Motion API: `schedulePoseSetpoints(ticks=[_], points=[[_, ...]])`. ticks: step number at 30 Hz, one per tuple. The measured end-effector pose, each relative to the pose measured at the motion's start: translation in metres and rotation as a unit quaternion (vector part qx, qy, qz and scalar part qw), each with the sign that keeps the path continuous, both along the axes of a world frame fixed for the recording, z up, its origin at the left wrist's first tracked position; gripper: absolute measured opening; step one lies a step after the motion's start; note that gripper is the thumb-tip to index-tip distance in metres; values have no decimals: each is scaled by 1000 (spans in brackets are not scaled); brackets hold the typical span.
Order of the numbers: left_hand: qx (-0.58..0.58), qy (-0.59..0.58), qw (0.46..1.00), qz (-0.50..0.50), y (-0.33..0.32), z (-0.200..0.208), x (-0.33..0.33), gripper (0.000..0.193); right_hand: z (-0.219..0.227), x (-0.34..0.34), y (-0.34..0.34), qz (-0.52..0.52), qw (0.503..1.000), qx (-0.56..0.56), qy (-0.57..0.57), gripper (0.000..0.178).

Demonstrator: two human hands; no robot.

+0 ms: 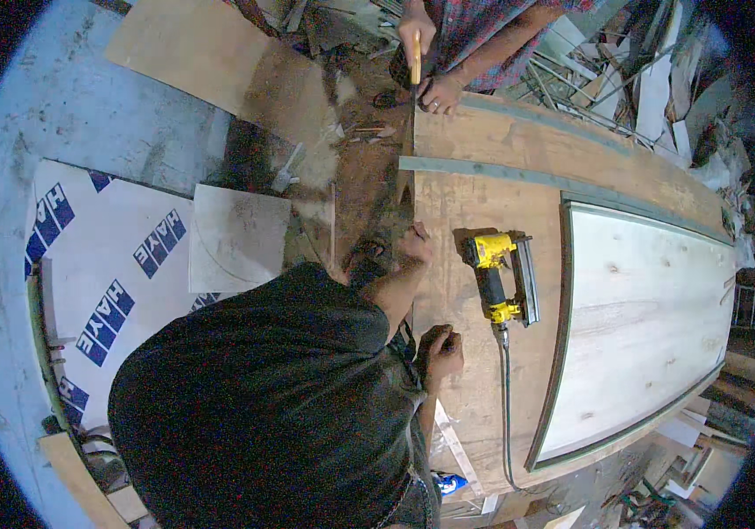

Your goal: The person applies adhesive from a blue and white bottle onto a narrow wooden strip, then positions the strip along the edge of a large wooden panel. Using a pneumatic nail gun, the person secures the strip to the panel by firing nails at intervals along its length.

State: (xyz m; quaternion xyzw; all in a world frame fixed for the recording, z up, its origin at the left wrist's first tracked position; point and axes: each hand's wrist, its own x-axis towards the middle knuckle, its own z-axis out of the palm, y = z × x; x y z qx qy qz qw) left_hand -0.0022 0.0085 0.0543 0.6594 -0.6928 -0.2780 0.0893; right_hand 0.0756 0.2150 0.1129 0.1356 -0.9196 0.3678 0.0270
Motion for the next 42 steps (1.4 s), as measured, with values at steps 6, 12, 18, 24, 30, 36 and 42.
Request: schedulePoseSetpoints(ticks=[6, 12, 18, 24, 30, 36, 42], points=[[-99, 107, 983, 110, 9, 12, -8, 59, 6, 0, -1, -1, 1000, -4, -2, 34], [-19, 56, 994, 89, -5, -46, -7, 62, 15, 2, -11, -5, 998, -50, -33, 34], [-161, 113, 980, 32, 9, -13, -8, 62, 2, 0, 2, -25, 999, -8, -39, 33], [-120, -47, 982, 141, -2, -43, -7, 58, -20, -1, 4, 7, 998, 5, -56, 33], [-34, 110, 993, 12, 4, 22, 3, 57, 10, -1, -2, -9, 999, -8, -52, 34], [-100, 60, 992, 54, -9, -36, 2, 52, 17, 0, -10, 12, 999, -17, -47, 36], [-251, 139, 958, 21, 9, -21, -8, 49, 20, 0, -5, -26, 998, -9, -49, 37]])
